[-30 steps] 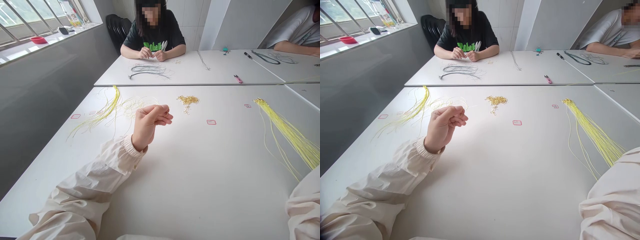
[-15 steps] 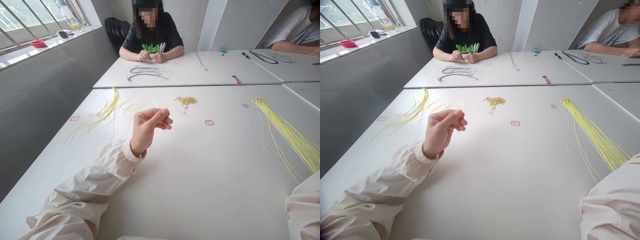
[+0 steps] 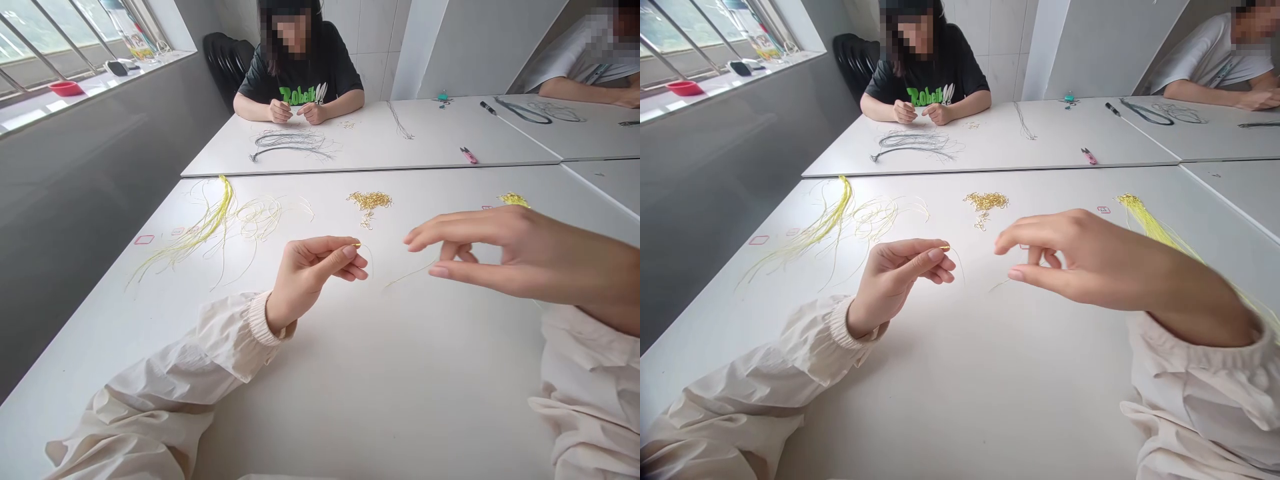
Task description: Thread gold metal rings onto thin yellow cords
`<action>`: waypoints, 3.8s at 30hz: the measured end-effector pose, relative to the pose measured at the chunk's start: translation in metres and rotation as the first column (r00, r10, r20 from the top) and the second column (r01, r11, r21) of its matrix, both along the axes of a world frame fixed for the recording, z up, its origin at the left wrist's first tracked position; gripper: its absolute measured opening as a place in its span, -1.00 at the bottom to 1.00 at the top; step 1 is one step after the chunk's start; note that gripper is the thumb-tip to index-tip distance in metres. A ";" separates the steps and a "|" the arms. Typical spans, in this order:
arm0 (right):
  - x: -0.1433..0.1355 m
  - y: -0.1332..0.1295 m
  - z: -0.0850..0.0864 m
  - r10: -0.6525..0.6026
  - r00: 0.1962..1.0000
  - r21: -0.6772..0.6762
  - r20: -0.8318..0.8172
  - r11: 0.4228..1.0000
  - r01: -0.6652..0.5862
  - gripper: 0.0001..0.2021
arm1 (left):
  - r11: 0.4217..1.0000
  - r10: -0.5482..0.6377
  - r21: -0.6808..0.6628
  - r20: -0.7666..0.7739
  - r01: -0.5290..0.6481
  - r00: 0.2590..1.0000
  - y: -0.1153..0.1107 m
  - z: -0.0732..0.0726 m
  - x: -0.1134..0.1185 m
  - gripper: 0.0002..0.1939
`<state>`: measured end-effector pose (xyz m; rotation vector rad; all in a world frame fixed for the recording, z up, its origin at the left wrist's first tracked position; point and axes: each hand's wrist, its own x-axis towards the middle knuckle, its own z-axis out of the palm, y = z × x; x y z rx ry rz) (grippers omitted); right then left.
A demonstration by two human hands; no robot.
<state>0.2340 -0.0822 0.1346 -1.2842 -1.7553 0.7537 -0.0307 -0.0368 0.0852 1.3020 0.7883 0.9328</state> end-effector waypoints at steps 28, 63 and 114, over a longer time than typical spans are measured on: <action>-0.068 0.019 -0.043 0.207 0.894 -0.259 -0.396 0.909 -0.326 -0.91 | 0.954 -0.282 -0.103 0.017 0.282 0.959 0.015 -0.005 -0.004 -0.75; -0.070 0.013 -0.043 0.190 0.946 -0.060 -0.261 0.975 -0.212 -0.94 | 0.932 -0.289 -0.216 0.043 0.291 0.956 0.011 -0.001 -0.001 -0.74; -0.072 0.007 -0.044 0.051 0.988 -0.058 -0.144 0.997 -0.060 -0.89 | 0.753 0.198 0.655 -0.131 -0.065 0.972 0.007 -0.019 0.003 -0.96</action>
